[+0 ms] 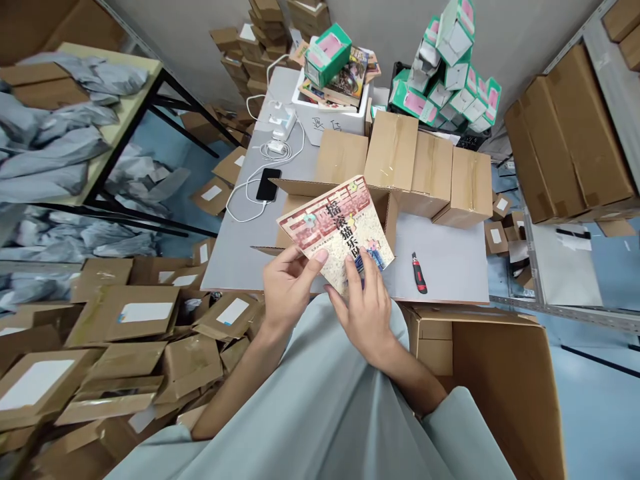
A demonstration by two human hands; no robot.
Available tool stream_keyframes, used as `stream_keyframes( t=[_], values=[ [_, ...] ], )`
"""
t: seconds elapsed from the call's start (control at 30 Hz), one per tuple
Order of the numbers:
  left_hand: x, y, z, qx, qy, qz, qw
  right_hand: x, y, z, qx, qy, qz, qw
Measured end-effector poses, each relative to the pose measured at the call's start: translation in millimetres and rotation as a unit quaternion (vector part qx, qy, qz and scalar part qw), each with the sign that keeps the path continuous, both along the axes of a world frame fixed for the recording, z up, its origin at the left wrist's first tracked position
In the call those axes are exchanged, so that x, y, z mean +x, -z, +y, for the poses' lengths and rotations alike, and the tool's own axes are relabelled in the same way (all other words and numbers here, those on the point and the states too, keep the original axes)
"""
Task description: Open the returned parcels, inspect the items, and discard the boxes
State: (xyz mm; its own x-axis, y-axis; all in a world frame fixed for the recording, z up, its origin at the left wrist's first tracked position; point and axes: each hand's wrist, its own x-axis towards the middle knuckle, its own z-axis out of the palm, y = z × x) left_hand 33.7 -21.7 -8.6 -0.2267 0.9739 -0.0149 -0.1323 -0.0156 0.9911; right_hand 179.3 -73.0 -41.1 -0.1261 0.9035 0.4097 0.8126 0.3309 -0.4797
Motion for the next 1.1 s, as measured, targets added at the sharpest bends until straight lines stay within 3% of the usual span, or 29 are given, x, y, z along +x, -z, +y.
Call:
stream_keyframes(
  t=[0.23, 0.3, 0.37, 0.43, 0.53, 0.6, 0.67, 0.7, 0.77, 0.93, 1.03, 1.1],
  values=[
    [10.3, -9.8, -12.2, 0.056, -0.013, 0.065, 0.996, -0.7, -3.8, 4.0, 0.061, 0.03, 0.001, 0.998],
    [13.4, -14.6, -16.6, 0.082, 0.019, 0.086, 0.993, 3.4, -1.9, 9.1, 0.052, 0.032, 0.065, 0.996],
    [11.0, -17.1, -16.5, 0.12, 0.065, 0.114, 0.984, 10.2, -3.2, 15.5, -0.004, 0.046, 0.177, 0.983],
    [1.1, -14.6, -10.2, 0.142, 0.051, 0.169, 0.974, 17.3, -8.4, 21.0, -0.081, 0.057, 0.317, 0.943],
    [-22.8, -0.5, 6.2, 0.087, -0.014, 0.187, 0.978, 24.8, -16.8, 24.8, -0.142, 0.045, 0.465, 0.872],
    [-36.4, 11.4, 15.7, -0.002, 0.061, 0.101, 0.993, 27.5, -17.8, 25.7, -0.148, 0.035, 0.499, 0.853],
    [-42.1, 20.4, 20.4, -0.081, 0.171, 0.01, 0.982, 29.2, -13.2, 27.6, -0.147, 0.032, 0.512, 0.846],
    [-41.8, 23.0, 20.7, -0.106, 0.203, -0.014, 0.973, 29.9, -9.3, 29.3, -0.146, 0.032, 0.516, 0.844],
    [-36.4, 24.4, 18.2, -0.126, 0.206, -0.026, 0.97, 31.4, 0.2, 34.4, -0.145, 0.033, 0.518, 0.842],
    [-22.1, 15.4, 9.4, -0.097, 0.134, 0.016, 0.986, 34.1, 15.2, 46.3, -0.157, 0.035, 0.482, 0.862],
    [-19.7, 6.1, 7.7, -0.059, 0.069, 0.099, 0.991, 28.9, 10.9, 44.4, -0.109, 0.085, 0.422, 0.896],
    [-18.1, 0.3, 4.8, -0.036, 0.038, 0.148, 0.988, 20.0, 4.3, 39.4, -0.112, 0.06, 0.406, 0.905]
  ],
)
